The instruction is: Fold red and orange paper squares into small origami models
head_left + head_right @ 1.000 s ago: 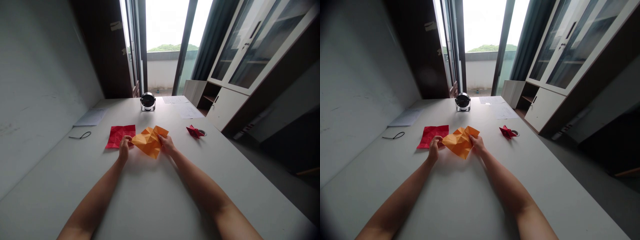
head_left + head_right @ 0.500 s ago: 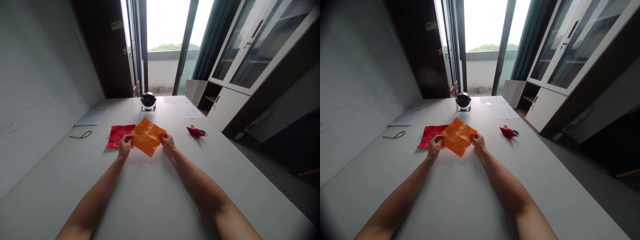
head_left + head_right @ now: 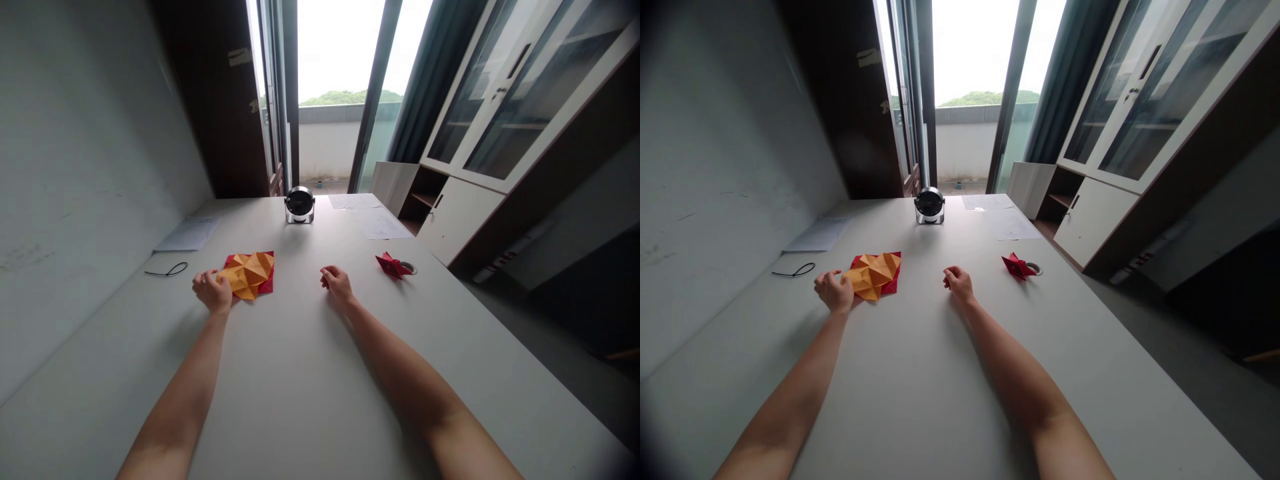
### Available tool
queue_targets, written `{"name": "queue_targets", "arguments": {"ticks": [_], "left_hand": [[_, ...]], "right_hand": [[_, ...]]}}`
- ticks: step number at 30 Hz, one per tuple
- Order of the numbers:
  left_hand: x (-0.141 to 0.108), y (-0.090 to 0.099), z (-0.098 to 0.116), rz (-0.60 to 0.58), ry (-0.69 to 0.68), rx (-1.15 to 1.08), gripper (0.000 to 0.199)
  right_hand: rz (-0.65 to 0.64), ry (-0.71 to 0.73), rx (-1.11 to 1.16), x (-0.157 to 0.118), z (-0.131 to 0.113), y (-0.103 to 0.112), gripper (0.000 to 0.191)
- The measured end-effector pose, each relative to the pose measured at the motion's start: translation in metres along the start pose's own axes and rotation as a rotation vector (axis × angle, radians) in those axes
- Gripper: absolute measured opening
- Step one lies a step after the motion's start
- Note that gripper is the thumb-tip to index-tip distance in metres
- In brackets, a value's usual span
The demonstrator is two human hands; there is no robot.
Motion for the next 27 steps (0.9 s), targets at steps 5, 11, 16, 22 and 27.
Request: {"name": "queue_targets", "arguments": {"ticks": [5,11,16,22,27], "left_hand": [[-0.015,-0.033,0.049,-0.358,-0.448,-0.07,0.039],[-0.048,-0.083,0.029,-0.831,-0.423,-0.017,0.059],[-0.051,-0.084,0.026,-0.862,-0.41,0.049,0.073],[-0.036,-0.06,0.046,-0.599,-0.425,-0.021,0.06],[-0.034,-0.032,0.087,-0.451,-0.575,-0.242,0.039]], "right_hand": [[0.012,0.004,-0.039,0.001,0.005,-0.003,0.032],[0.195,0.122,-0.299,0.01,-0.027,0.029,0.028],[0.792,0.32,-0.833,-0.003,-0.073,0.129,0.022],[1.064,0.174,-0.976,-0.012,-0.056,0.196,0.02],[1.037,0.121,-0.983,-0.004,-0.044,0.197,0.02]]}}
Point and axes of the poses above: each hand's wrist, its own x-axis towards the middle knuckle, its own y-axis out of the back of the hand, z = x × y, the point moved 7 cm from there along x, towards the middle knuckle, and after that the axes turned 13 degrees about -y, right-handed, at the moved point
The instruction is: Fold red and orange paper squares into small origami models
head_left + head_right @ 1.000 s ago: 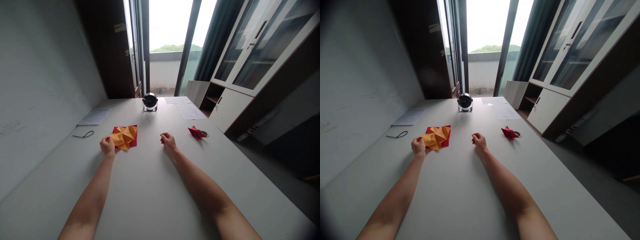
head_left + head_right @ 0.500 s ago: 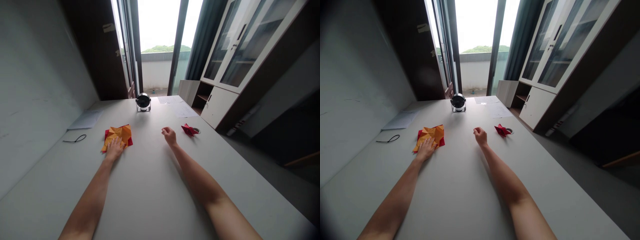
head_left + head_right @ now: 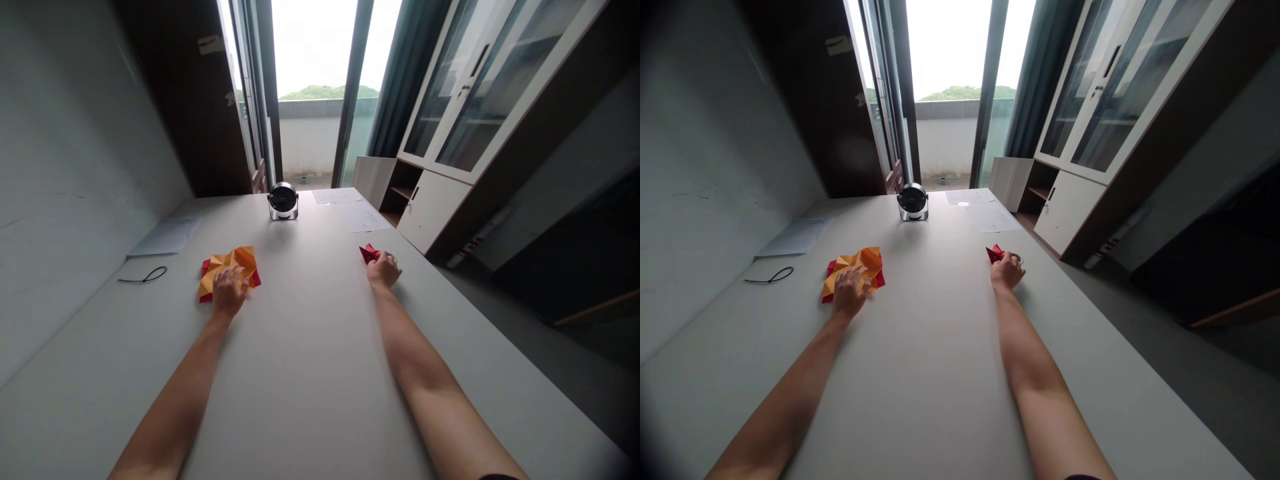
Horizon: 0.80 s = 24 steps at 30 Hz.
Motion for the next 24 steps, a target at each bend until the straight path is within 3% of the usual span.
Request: {"name": "queue_targets", "arguments": {"ticks": [3,6,8,11,13,16,24], "left_hand": [[0.005,-0.001,0.03,0.019,-0.093,-0.118,0.03],[0.007,-0.006,0.062,0.002,-0.181,-0.205,0.025],[0.006,-0.008,0.082,-0.018,-0.226,-0.263,0.024],[0.004,-0.011,0.103,-0.063,-0.282,-0.31,0.025],[0.003,-0.011,0.108,-0.058,-0.288,-0.332,0.027],[0.002,-0.011,0.105,-0.052,-0.275,-0.309,0.019],[0.001,-0.019,0.098,-0.145,-0.309,-0.24,0.007]], "right_hand": [[-0.068,0.076,0.055,-0.001,-0.008,-0.004,0.022],[-0.161,0.214,0.12,-0.019,-0.034,-0.008,0.022],[-0.261,0.325,0.169,-0.047,-0.062,-0.012,0.019],[-0.486,0.549,0.271,-0.11,-0.11,-0.012,0.016],[-0.656,0.719,0.344,-0.155,-0.137,-0.006,0.014],[-0.815,0.828,0.428,-0.198,-0.154,0.005,0.016],[-0.912,0.81,0.449,-0.214,-0.152,0.002,0.015]]}}
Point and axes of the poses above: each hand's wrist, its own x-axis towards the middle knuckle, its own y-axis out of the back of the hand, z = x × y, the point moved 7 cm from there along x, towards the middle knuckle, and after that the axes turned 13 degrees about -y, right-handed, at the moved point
